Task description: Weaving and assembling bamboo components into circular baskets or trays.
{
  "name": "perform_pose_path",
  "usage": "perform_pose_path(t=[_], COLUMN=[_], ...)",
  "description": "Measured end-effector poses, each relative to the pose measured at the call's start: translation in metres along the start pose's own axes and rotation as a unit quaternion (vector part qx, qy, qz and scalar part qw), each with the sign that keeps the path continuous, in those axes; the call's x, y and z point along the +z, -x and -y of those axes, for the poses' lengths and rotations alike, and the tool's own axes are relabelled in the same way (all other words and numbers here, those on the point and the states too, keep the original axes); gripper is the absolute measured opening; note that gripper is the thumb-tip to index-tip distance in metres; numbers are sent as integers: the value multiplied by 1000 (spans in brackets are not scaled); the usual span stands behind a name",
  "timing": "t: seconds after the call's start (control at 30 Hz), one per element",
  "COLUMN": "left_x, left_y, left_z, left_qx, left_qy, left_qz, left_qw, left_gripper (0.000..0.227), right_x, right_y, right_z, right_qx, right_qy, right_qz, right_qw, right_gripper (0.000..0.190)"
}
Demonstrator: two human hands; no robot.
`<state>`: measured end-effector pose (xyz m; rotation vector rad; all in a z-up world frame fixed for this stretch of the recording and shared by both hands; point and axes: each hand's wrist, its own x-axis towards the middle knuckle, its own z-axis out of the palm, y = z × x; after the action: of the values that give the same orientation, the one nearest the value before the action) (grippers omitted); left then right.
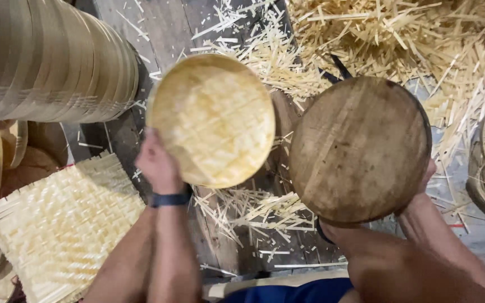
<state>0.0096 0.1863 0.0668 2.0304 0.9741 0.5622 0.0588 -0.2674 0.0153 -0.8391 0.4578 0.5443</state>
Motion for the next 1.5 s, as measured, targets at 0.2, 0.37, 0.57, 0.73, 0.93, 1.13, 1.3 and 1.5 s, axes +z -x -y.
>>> perform_pose_path(t=[0.2,0.37,0.57,0.73,0.93,1.13,1.3,1.5], left_x=[-40,-12,54,99,118,107,105,47], left_y=[-63,-62,-59,-57,-4,174,241,197], left_z=[-57,-57,40,76,-8,-83,-31,-68], left_qx=[-164,-287,-206,-142,157,331,413,416], left_qy=[204,178,146,56,-72,-166,-204,-302], left_qz=[176,193,301,361,245,363,407,601], left_qw=[949,921,920,920,954,855,789,612], left_gripper=[46,43,44,48,51,66,63,77], right_x=[20,39,-64,-77,-131,-154,-101,-88], right_y=[-37,-39,-41,-44,-103,-133,-92,-39], right_z=[-70,-68,-86,-28,1,3,41,54], right_qx=[126,156,86,-32,-178,-72,88,-71], right_qy=[-56,-26,118,459,759,783,729,781], right_qz=[-43,1,28,-165,-174,-93,-54,-90], right_qw=[990,987,989,872,602,611,676,614], right_gripper=[77,79,76,46,65,63,54,62])
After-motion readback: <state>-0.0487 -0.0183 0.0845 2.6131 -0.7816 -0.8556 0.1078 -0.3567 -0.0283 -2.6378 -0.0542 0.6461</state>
